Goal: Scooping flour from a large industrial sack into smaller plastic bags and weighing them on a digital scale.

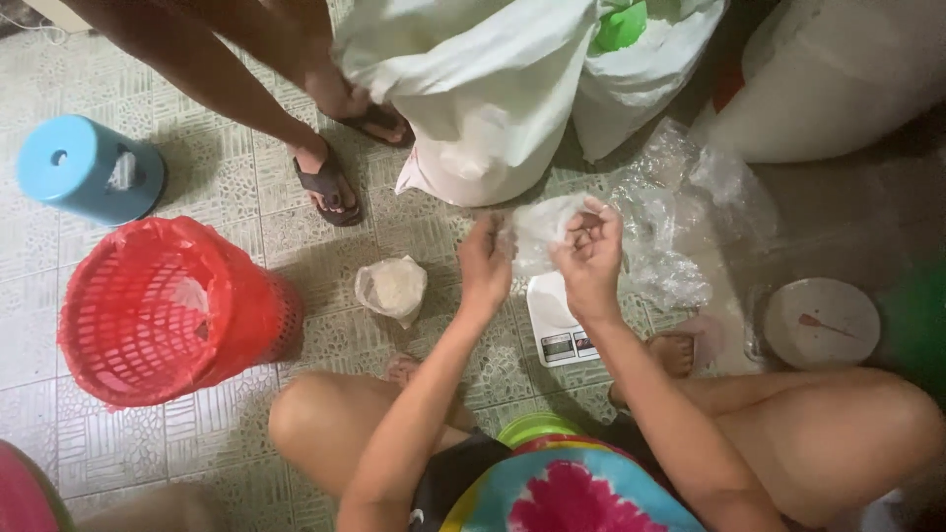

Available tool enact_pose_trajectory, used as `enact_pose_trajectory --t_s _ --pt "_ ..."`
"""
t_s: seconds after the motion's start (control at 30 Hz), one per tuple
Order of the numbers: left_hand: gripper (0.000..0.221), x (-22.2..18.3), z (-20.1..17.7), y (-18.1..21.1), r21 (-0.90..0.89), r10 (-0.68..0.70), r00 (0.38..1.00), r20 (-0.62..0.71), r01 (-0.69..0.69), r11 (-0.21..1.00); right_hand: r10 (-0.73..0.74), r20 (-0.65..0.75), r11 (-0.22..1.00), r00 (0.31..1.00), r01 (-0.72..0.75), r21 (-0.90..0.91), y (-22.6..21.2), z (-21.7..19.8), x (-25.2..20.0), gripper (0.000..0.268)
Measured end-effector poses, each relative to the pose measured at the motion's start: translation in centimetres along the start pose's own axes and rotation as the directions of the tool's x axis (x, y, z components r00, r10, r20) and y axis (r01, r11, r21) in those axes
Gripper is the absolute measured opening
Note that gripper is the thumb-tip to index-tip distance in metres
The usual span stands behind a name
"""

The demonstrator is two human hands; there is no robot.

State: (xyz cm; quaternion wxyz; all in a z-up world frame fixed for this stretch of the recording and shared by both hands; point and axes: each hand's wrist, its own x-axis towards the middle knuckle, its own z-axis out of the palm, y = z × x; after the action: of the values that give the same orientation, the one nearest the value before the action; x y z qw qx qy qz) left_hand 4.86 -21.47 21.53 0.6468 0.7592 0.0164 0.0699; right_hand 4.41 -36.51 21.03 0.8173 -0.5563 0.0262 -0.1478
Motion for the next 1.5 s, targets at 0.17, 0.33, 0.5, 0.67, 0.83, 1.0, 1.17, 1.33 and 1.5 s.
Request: enact_pose_trajectory --t_s 0.17,0.33,0.5,0.67,0.83,1.0,1.17,1.33,1.5 --pt "0.022 -1.9 0.6 1.0 0.061 0.105 0.994 -0.026 -0.103 0.993 0.212 -0.193 0.976 0.958 -0.217 -0.002 -1.9 1.4 -0.9 0.059" --pt "0.017 -2.4 1.6 0.5 -0.048 -0.294 0.955 -0.035 0.292 0.955 0.692 -0.090 0.718 0.717 -0.670 0.190 9.2 -4.5 1.1 0.044" --pt "0.012 -1.4 0.2 -4.3 -0.689 -0.455 0.886 -0.092 0.273 0.672 0.668 0.032 0.643 0.743 -0.599 0.477 9.2 -8.4 3.5 0.021" --pt "0.017 -1.9 0.0 -5.3 -0.559 -0.572 0.814 0.102 0.523 0.643 0.701 0.061 0.595 0.711 -0.629 0.501 3.6 -5.3 1.8 0.039" --pt "0.059 -3.3 2.0 -0.7 0.634 0.726 0.668 0.164 -0.635 0.441 0.359 -0.132 0.844 0.924 -0.382 -0.376 -1.8 -0.3 0.0 0.028" --pt "0.020 0.1 -0.1 -0.4 0.708 0.534 0.797 0.282 -0.548 0.445 0.454 -0.070 0.791 0.888 -0.437 -0.429 0.0 -1.8 0.8 0.028" --pt "0.033 1.0 -2.0 6.7 0.842 -0.033 0.963 0.267 -0.217 0.494 0.708 0.201 0.691 0.678 -0.604 -0.398 1.8 -5.8 1.9 0.036" --pt "0.008 -0.4 0.2 2.8 0.626 0.528 0.808 0.261 -0.558 0.544 0.670 0.265 0.741 0.694 -0.603 -0.294 5.2 -7.9 3.9 0.048" --pt "0.014 1.5 -0.6 1.0 0.668 0.501 0.771 0.392 -0.614 0.421 0.666 0.279 0.742 0.692 -0.655 -0.144 0.1 -7.5 4.3 0.037"
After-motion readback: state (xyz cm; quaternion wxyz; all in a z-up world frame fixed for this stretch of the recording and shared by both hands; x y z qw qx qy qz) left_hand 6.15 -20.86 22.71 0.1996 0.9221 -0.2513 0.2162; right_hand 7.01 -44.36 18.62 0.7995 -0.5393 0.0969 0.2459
